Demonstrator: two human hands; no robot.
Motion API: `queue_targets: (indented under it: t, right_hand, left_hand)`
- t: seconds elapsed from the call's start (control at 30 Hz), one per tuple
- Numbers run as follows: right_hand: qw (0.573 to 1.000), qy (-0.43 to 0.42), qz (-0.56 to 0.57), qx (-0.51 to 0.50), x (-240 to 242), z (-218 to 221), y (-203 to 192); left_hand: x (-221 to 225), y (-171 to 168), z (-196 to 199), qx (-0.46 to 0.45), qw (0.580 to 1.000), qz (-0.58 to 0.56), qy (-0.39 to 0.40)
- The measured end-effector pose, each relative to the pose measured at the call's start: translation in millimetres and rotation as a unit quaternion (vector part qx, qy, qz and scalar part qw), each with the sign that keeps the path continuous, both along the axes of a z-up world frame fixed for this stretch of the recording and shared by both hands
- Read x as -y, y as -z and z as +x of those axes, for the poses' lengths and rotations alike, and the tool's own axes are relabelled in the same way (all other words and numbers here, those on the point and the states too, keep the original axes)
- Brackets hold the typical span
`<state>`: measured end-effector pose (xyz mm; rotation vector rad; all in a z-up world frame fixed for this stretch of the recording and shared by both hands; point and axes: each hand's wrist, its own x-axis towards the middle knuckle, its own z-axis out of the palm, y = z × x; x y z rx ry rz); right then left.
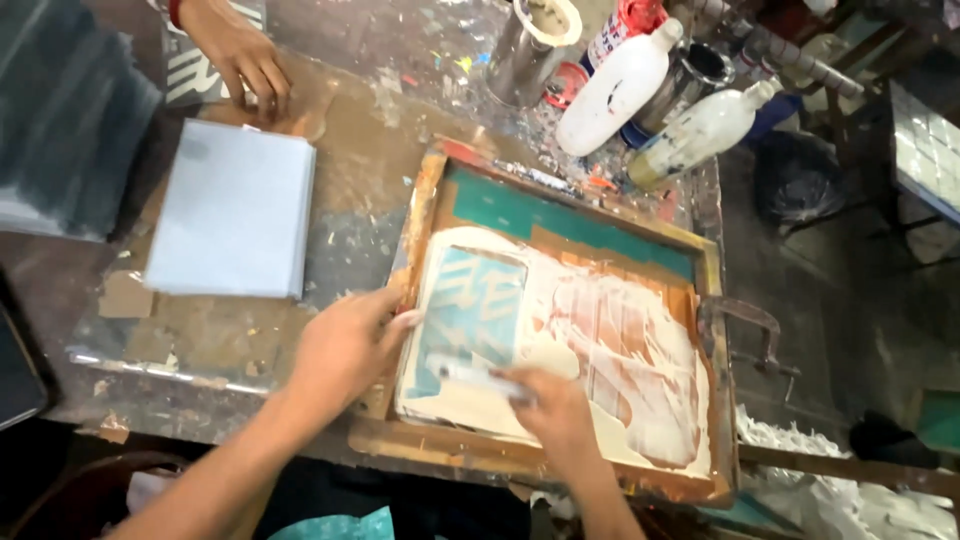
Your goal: Performing manual silk screen printing on small paper cards using a squeegee and white ink.
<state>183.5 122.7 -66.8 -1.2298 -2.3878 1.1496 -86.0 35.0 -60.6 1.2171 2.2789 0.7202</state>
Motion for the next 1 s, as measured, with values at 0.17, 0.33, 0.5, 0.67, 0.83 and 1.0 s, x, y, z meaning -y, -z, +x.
queue_targets:
  t: [0.17, 0.33, 0.5, 0.67, 0.83, 1.0]
  right_hand:
    - [0.974, -0.076, 0.180, -0.114, -84, -55, 24]
    - [0.972, -0.064, 0.191, -0.122, -39, -46, 38]
    - [0.964, -0.061, 0.248, -0.070, 57, -2, 45]
    - [0.974, -0.062, 0.196, -0.096, 80, 22, 47]
    - [0.977, -0.013, 0.187, -0.103, 76, 26, 39]
    - [0.940, 0.014, 0.304, -0.154, 63, 59, 55]
  left_hand:
    - [-77, 26, -9, -0.111, 0.913, 0.255, 0.297]
    - [-37, 53, 6, -0.156, 0.905, 0.236, 0.318]
    - [65, 60, 48, -0.158, 0.910, 0.227, 0.309]
    - [102, 37, 46, -0.048, 0.925, 0.277, 0.254]
    - [75, 42, 31, -0.072, 0.976, 0.199, 0.043]
    - [70, -23, 44, 0.113, 0.979, 0.168, -0.017]
